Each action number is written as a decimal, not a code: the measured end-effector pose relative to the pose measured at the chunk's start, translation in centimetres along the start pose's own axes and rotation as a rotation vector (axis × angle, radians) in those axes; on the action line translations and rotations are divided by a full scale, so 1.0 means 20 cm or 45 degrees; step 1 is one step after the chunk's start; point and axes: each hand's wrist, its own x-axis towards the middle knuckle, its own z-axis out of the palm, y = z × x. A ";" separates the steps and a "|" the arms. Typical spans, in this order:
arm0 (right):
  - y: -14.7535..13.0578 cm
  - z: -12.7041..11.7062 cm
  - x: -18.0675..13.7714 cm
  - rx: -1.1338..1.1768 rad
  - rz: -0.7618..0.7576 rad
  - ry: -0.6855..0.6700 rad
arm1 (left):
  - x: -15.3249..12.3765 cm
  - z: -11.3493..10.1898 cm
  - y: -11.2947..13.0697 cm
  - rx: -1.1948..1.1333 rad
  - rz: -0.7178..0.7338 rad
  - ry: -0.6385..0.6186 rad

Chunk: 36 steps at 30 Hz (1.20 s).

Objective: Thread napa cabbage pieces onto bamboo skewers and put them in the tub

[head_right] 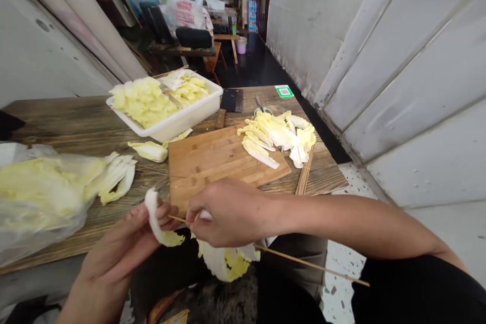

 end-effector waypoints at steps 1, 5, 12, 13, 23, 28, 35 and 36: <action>-0.01 0.00 -0.01 0.040 -0.013 0.020 | 0.00 0.00 0.01 -0.073 -0.003 -0.020; -0.03 0.00 -0.01 0.157 -0.100 0.172 | 0.00 0.03 0.04 -0.211 -0.089 -0.086; 0.00 0.01 0.01 0.256 -0.169 0.256 | 0.01 0.07 0.06 -0.145 -0.075 -0.188; 0.00 0.01 0.02 0.265 -0.166 0.249 | 0.01 0.08 0.07 -0.140 -0.073 -0.186; -0.01 0.00 0.04 0.239 -0.129 0.207 | 0.02 0.08 0.09 -0.047 -0.035 -0.117; 0.01 0.00 0.04 0.266 -0.126 0.228 | 0.05 0.08 0.09 0.044 0.039 -0.108; 0.04 0.02 0.04 0.360 -0.146 0.247 | 0.07 0.06 0.09 0.135 -0.002 -0.100; 0.04 0.02 0.04 0.352 -0.141 0.254 | 0.07 0.05 0.09 0.131 -0.022 -0.089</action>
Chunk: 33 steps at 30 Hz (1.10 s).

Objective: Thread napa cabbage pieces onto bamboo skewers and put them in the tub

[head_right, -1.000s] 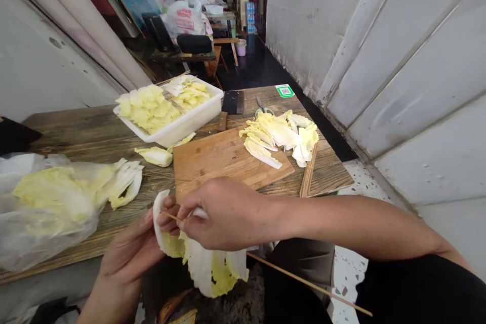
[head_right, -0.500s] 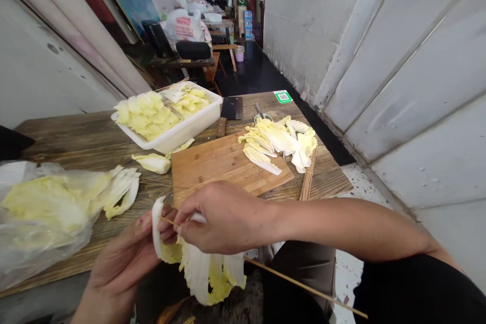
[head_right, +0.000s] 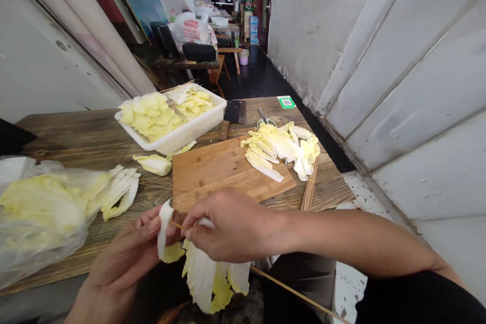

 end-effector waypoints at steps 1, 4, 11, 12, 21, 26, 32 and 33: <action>0.00 0.00 0.00 -0.007 0.009 0.003 | 0.00 0.00 0.00 -0.011 -0.021 0.012; 0.01 0.00 0.01 -0.009 0.046 0.005 | 0.02 0.00 0.00 -0.068 -0.069 0.002; 0.03 0.02 0.01 0.058 0.150 0.041 | 0.05 0.00 0.00 -0.104 -0.091 -0.167; 0.03 0.02 0.01 0.084 0.155 0.045 | 0.06 0.00 0.01 -0.089 -0.089 -0.187; 0.03 0.00 -0.03 0.261 0.179 0.033 | 0.06 0.05 0.07 0.012 -0.064 -0.244; -0.01 0.02 -0.12 0.276 0.214 0.005 | -0.01 0.06 0.03 0.137 -0.011 -0.282; -0.07 0.02 -0.16 0.206 0.306 -0.015 | -0.01 0.09 0.06 0.281 0.062 -0.417; -0.07 0.02 -0.16 0.198 0.324 -0.013 | 0.00 0.09 0.07 0.285 0.054 -0.447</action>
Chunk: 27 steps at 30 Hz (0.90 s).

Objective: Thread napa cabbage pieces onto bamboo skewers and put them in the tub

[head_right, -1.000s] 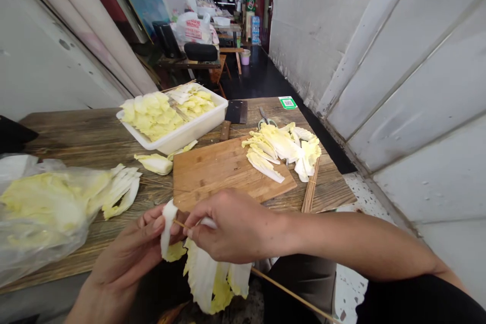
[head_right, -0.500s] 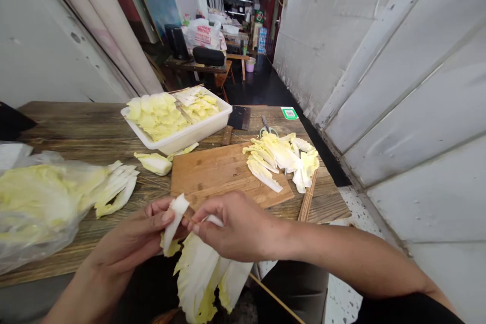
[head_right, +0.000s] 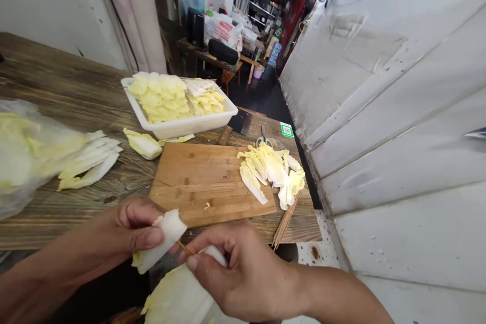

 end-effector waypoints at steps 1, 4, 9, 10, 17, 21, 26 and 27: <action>0.00 0.00 0.00 -0.002 0.010 0.006 | 0.00 0.00 0.00 0.004 -0.006 -0.023; 0.02 0.01 0.00 0.044 0.011 0.031 | 0.02 -0.02 0.00 0.033 -0.011 -0.053; 0.04 0.02 0.02 0.252 0.035 0.054 | 0.04 -0.03 -0.01 0.061 0.028 -0.095; 0.04 0.02 0.03 0.298 0.048 0.051 | 0.04 -0.02 -0.01 0.071 0.028 -0.106; 0.05 -0.04 0.10 0.426 0.131 0.055 | 0.07 0.01 -0.02 -0.179 -0.011 -0.049; 0.07 -0.07 0.13 0.388 0.164 0.093 | 0.07 0.01 0.00 -0.251 -0.047 -0.051; 0.11 -0.09 0.14 0.469 0.116 0.046 | 0.08 0.02 0.02 -0.321 0.000 0.016; 0.12 -0.09 0.14 0.473 0.077 0.065 | 0.08 0.02 0.02 -0.332 0.009 0.043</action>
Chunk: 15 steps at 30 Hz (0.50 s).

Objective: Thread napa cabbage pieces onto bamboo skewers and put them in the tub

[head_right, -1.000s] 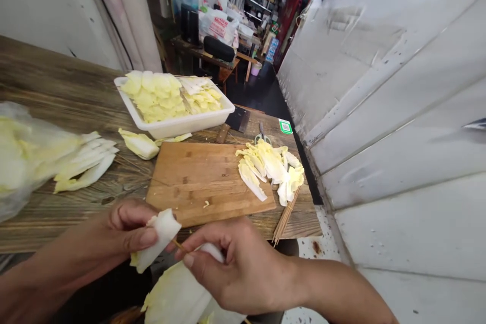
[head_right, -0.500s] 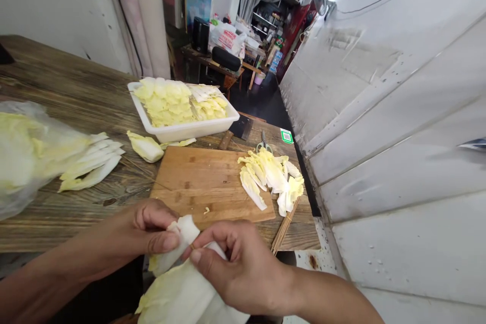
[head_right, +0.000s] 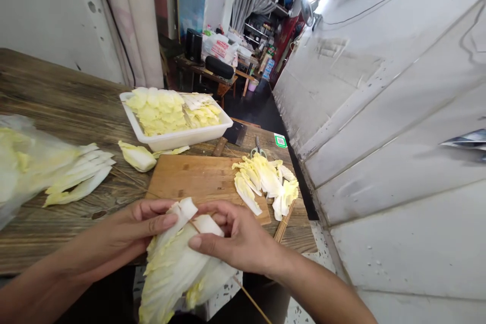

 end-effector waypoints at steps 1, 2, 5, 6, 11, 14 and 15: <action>0.01 -0.01 0.00 -0.013 -0.041 0.024 | 0.00 0.00 0.00 -0.004 0.012 0.032; 0.03 -0.03 -0.01 -0.049 -0.072 0.047 | 0.00 -0.01 0.00 -0.003 0.018 0.066; 0.07 -0.09 -0.03 -0.224 -0.017 0.004 | 0.01 -0.04 0.01 0.034 0.036 0.171; 0.09 -0.11 -0.05 -0.286 0.022 -0.026 | 0.01 -0.06 0.01 0.073 0.052 0.209; 0.14 -0.14 -0.08 -0.482 -0.062 0.064 | 0.03 -0.15 0.03 0.435 0.078 0.250; 0.14 -0.13 -0.08 -0.485 -0.078 0.080 | 0.05 -0.17 0.03 0.551 0.067 0.241; 0.14 -0.13 -0.07 -0.482 -0.074 0.102 | 0.05 -0.17 0.03 0.558 0.081 0.261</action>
